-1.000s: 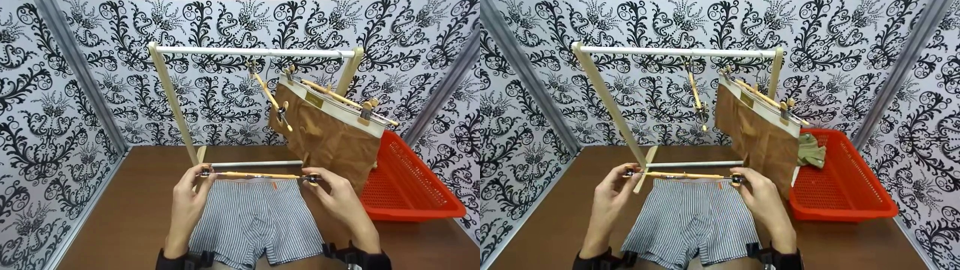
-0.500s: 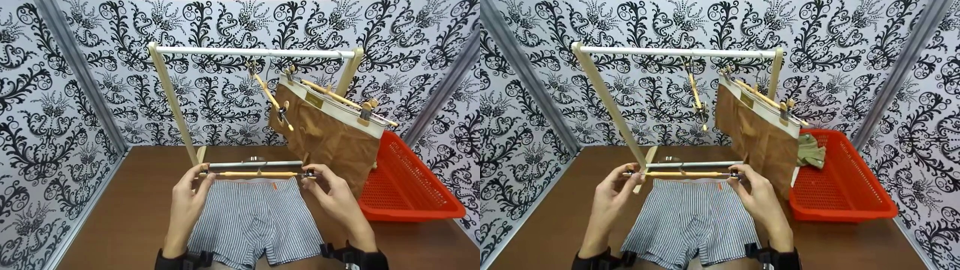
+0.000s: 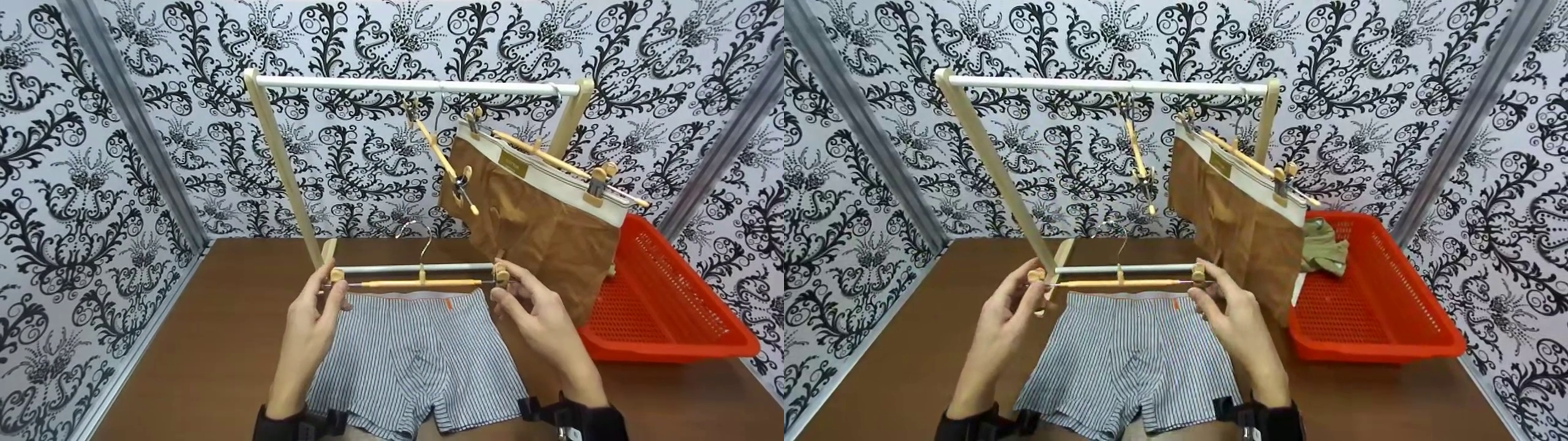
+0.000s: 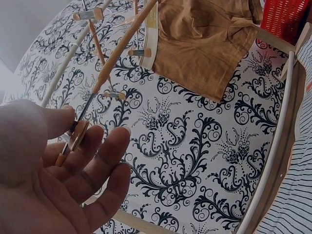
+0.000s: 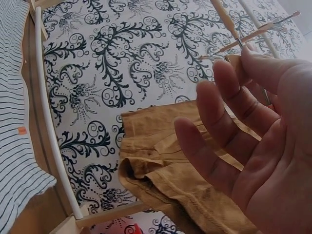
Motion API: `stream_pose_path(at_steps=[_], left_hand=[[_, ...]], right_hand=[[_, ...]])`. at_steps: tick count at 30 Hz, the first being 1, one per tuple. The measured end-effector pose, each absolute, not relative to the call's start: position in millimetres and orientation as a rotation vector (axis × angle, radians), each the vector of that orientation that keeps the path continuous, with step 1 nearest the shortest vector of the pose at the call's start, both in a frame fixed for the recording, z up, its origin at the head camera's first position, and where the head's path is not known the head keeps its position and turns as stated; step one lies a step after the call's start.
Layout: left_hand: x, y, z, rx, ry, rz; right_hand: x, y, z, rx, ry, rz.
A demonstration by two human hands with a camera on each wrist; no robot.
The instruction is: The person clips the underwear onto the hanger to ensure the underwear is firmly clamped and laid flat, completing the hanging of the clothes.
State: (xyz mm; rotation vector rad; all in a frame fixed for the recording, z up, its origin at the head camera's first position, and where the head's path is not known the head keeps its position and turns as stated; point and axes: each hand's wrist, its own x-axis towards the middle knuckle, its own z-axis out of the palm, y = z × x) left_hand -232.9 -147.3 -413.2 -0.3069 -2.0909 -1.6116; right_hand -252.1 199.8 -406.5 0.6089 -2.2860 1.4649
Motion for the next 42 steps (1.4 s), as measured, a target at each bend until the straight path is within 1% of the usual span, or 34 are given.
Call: stream_pose_path(at_steps=[5, 11, 20, 26, 33, 39, 42], left_hand=[[-232.1, -149.7, -416.6, -0.281, -2.104, -1.802], [-233.2, -151.4, -416.4, -0.336, -2.046, -1.922], [-238.9, -151.9, -421.9, -0.321, -2.052, -1.769], [-245.9, -150.7, -430.1, -0.318, -2.062, -1.665], [-254.1, -152.8, -442.9, -0.329, -2.154, -1.567], [-258.9, -151.1, -448.3, -0.288, -2.22, -1.545], [-260.8, -148.6, -450.1, -0.249, -2.201, -1.637]], right_hand=[[-254.4, 199.2, -410.3, 0.575, -2.322, 1.511], [-254.6, 199.7, -409.4, 0.529, -2.385, 1.582], [-257.9, 201.8, -409.9, 0.451, -2.453, 1.626], [-262.6, 199.3, -416.8, 0.429, -2.497, 1.673], [-268.4, 198.3, -427.4, 0.456, -2.609, 1.564], [-271.1, 202.5, -433.5, 0.467, -2.682, 1.524], [-272.8, 205.3, -435.9, 0.448, -2.693, 1.516]])
